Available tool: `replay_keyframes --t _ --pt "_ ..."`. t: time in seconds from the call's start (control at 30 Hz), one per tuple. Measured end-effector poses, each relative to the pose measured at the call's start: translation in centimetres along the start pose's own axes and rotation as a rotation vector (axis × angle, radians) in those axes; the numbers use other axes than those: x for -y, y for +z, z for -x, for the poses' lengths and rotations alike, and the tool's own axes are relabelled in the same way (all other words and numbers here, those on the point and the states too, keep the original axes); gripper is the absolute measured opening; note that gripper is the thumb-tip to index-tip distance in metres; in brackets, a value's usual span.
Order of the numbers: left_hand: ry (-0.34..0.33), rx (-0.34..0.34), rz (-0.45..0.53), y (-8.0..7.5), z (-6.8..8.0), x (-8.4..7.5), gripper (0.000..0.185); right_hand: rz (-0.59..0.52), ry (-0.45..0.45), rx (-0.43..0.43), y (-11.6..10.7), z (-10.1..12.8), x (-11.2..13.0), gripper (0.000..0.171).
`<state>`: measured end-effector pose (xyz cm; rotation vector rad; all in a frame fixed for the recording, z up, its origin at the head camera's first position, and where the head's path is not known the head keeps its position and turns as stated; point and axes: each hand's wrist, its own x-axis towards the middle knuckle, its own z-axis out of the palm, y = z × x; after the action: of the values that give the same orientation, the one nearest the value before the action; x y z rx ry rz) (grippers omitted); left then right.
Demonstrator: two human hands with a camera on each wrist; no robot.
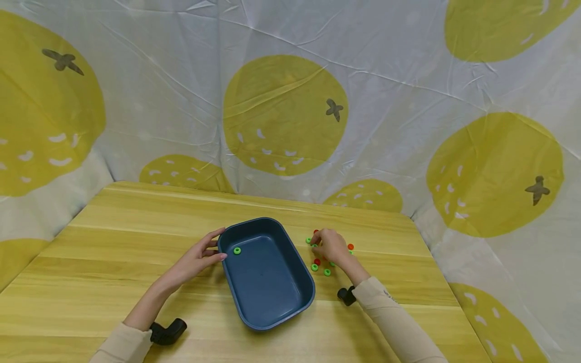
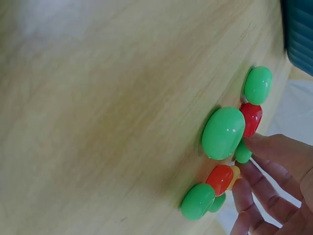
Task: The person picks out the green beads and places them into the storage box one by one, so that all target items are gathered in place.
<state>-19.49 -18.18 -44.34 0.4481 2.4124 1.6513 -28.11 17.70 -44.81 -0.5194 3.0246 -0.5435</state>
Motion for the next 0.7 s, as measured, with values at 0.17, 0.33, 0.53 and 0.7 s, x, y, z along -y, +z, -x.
replay_keyframes --t 0.17,0.33,0.53,0.7 --pt "0.005 -0.004 -0.002 0.0 0.0 0.0 0.068 0.004 -0.021 -0.003 0.0 0.1 -0.1 0.01" --pt "0.004 -0.007 -0.004 0.0 0.0 0.1 0.068 -0.005 -0.001 -0.004 -0.5 0.1 0.3 0.01" --pt "-0.007 0.0 0.004 0.0 0.1 0.0 0.069 -0.05 -0.012 -0.022 -2.1 -0.1 1.4 0.011" --pt "-0.014 0.005 0.005 0.0 0.2 -0.2 0.069 -0.094 -0.046 -0.032 -3.4 -0.7 3.0 0.013"
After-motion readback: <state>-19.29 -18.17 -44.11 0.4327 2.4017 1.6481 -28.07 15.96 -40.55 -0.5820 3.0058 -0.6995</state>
